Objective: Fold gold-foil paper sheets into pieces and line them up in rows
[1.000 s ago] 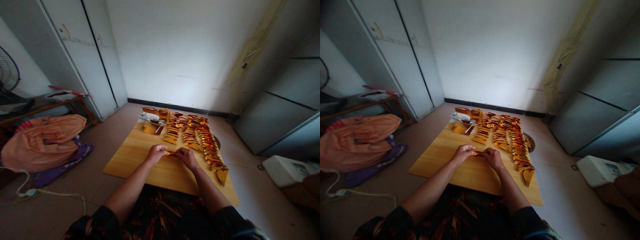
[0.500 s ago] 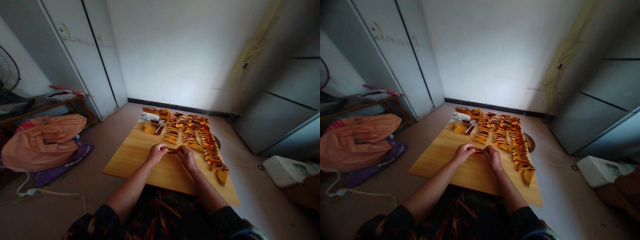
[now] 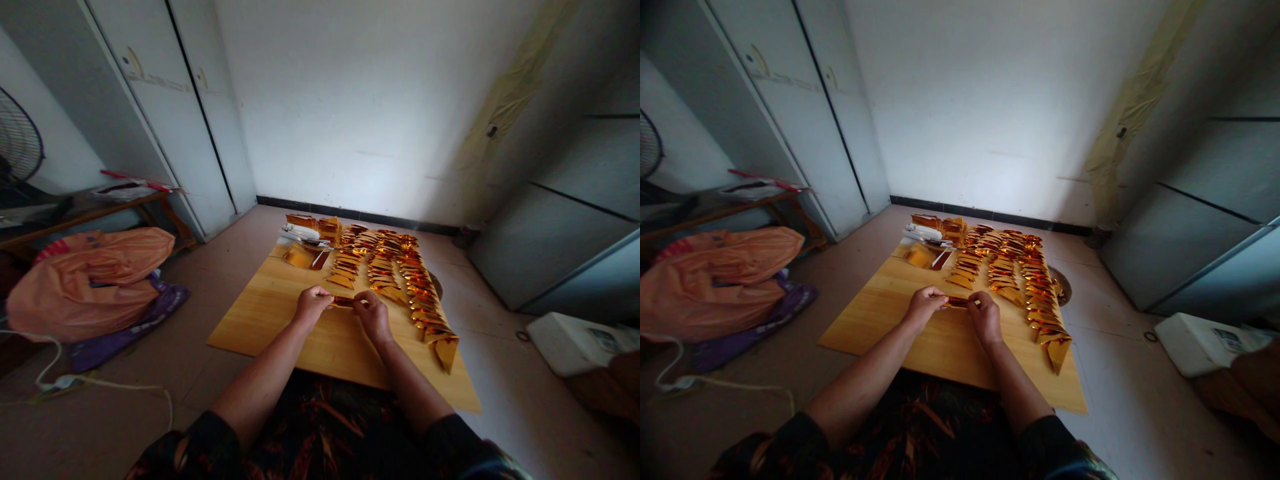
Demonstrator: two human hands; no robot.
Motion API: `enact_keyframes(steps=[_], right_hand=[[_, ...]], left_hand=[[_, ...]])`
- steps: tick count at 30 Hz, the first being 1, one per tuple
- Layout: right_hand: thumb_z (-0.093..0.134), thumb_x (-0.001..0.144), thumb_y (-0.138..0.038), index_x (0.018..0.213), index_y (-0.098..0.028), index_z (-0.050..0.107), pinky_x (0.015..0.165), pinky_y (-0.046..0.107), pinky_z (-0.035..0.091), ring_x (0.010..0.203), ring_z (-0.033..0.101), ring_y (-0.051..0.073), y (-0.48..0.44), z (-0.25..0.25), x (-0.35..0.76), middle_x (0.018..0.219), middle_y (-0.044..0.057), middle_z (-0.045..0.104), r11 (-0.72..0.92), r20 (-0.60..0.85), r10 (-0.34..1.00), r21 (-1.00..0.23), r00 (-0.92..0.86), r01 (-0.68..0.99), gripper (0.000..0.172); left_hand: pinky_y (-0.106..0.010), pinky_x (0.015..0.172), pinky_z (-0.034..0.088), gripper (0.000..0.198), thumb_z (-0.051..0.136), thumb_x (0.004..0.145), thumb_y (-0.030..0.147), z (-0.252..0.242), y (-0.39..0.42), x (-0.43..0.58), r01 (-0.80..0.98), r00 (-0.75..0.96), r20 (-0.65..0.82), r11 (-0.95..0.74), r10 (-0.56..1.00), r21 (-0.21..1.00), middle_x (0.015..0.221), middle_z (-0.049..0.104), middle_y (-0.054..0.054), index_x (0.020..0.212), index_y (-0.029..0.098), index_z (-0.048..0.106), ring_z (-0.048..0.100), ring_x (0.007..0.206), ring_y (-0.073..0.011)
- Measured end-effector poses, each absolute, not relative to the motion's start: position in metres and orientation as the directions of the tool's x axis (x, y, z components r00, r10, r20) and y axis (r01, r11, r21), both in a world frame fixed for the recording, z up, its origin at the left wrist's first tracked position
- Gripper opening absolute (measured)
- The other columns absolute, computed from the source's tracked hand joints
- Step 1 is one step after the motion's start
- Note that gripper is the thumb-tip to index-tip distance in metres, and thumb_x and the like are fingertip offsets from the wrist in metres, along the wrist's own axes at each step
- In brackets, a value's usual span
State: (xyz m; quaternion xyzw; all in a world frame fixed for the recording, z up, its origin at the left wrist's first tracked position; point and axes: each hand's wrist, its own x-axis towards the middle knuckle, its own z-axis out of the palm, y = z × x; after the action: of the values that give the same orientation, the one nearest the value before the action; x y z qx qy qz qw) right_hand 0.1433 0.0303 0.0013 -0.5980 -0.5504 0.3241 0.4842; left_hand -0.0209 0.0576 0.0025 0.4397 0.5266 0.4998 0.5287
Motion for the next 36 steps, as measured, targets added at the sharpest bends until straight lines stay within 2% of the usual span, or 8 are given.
enact_keyframes(steps=[5, 8, 12, 15, 24, 29, 33, 36], right_hand=[[0.062, 0.06, -0.035, 0.072, -0.021, 0.057, 0.053, 0.027, 0.046, 0.056, 0.057, 0.016, 0.036, -0.005, 0.139, 0.062, -0.001, 0.06, -0.071, -0.062, 0.963, -0.997, 0.263, 0.024, 0.019], [0.065, 0.057, -0.035, 0.071, -0.02, 0.057, 0.053, 0.026, 0.045, 0.057, 0.055, 0.014, 0.037, -0.008, 0.138, 0.064, -0.001, 0.059, -0.086, -0.099, 0.957, -0.995, 0.274, -0.059, 0.022], [0.065, 0.055, -0.036, 0.071, -0.02, 0.055, 0.049, 0.024, 0.037, 0.052, 0.048, 0.012, 0.036, -0.012, 0.138, 0.058, -0.003, 0.054, -0.077, -0.086, 0.951, -0.996, 0.296, -0.043, 0.024], [0.066, 0.053, -0.034, 0.073, -0.021, 0.055, 0.049, 0.023, 0.033, 0.049, 0.044, 0.011, 0.034, -0.012, 0.137, 0.055, -0.006, 0.051, -0.096, -0.12, 0.948, -0.991, 0.295, -0.093, 0.026], [0.064, 0.057, -0.031, 0.074, -0.022, 0.053, 0.054, 0.023, 0.035, 0.058, 0.049, 0.013, 0.032, -0.008, 0.137, 0.064, -0.004, 0.056, -0.017, -0.033, 0.991, -0.992, 0.13, -0.126, 0.022], [0.062, 0.059, -0.033, 0.079, -0.022, 0.051, 0.054, 0.024, 0.037, 0.055, 0.048, 0.013, 0.032, -0.014, 0.134, 0.064, -0.004, 0.055, -0.007, -0.042, 0.981, -0.983, 0.19, -0.182, 0.025], [0.06, 0.06, -0.035, 0.076, -0.021, 0.054, 0.055, 0.024, 0.037, 0.057, 0.048, 0.013, 0.035, -0.013, 0.137, 0.063, -0.003, 0.055, 0.006, -0.008, 0.981, -0.998, 0.195, -0.067, 0.022], [0.059, 0.061, -0.035, 0.076, -0.02, 0.057, 0.053, 0.023, 0.036, 0.056, 0.046, 0.012, 0.037, -0.011, 0.139, 0.06, -0.003, 0.053, -0.009, -0.009, 0.984, -1.0, 0.175, 0.002, 0.021]], left_hand=[[-0.022, 0.055, 0.041, 0.008, 0.067, 0.057, 0.021, -0.001, 0.054, -0.02, 0.068, -0.068, -0.019, 0.024, 0.997, 0.997, 0.054, 0.062, 0.002, 0.059, 0.016, 0.061, 0.057, 0.054, -0.0125], [-0.023, 0.055, 0.04, 0.008, 0.066, 0.055, 0.02, -0.001, 0.053, -0.019, 0.022, -0.061, -0.066, 0.068, 0.996, 0.997, 0.052, 0.061, 0.003, 0.058, 0.016, 0.06, 0.055, 0.052, -0.0121], [-0.023, 0.054, 0.039, 0.01, 0.065, 0.05, 0.018, -0.003, 0.053, -0.018, -0.113, -0.052, -0.174, 0.168, 0.983, 0.979, 0.049, 0.059, 0.003, 0.056, 0.016, 0.058, 0.053, 0.049, -0.0109], [-0.022, 0.053, 0.038, 0.011, 0.064, 0.048, 0.015, -0.003, 0.054, -0.015, -0.195, -0.049, -0.184, 0.171, 0.982, 0.966, 0.049, 0.058, 0.003, 0.057, 0.015, 0.058, 0.051, 0.048, -0.0092], [-0.02, 0.05, 0.035, 0.02, 0.054, 0.049, 0.014, 0.007, 0.05, -0.01, -0.287, 0.012, -0.182, 0.177, 0.983, 0.941, 0.059, 0.058, 0.003, 0.068, 0.015, 0.06, 0.048, 0.051, -0.0073], [-0.02, 0.053, 0.036, 0.021, 0.053, 0.05, 0.013, 0.007, 0.05, -0.011, -0.251, 0.061, -0.149, 0.16, 0.987, 0.955, 0.064, 0.062, 0.0, 0.069, 0.014, 0.063, 0.05, 0.055, -0.0086], [-0.023, 0.06, 0.04, 0.025, 0.059, 0.055, 0.015, 0.006, 0.049, -0.011, -0.14, 0.115, -0.151, 0.167, 0.982, 0.976, 0.07, 0.066, -0.001, 0.078, 0.015, 0.067, 0.054, 0.06, -0.0108], [-0.025, 0.067, 0.042, 0.028, 0.067, 0.052, 0.013, 0.005, 0.049, -0.01, -0.089, 0.092, -0.135, 0.143, 0.987, 0.986, 0.073, 0.067, -0.002, 0.081, 0.013, 0.068, 0.057, 0.066, -0.0126]])
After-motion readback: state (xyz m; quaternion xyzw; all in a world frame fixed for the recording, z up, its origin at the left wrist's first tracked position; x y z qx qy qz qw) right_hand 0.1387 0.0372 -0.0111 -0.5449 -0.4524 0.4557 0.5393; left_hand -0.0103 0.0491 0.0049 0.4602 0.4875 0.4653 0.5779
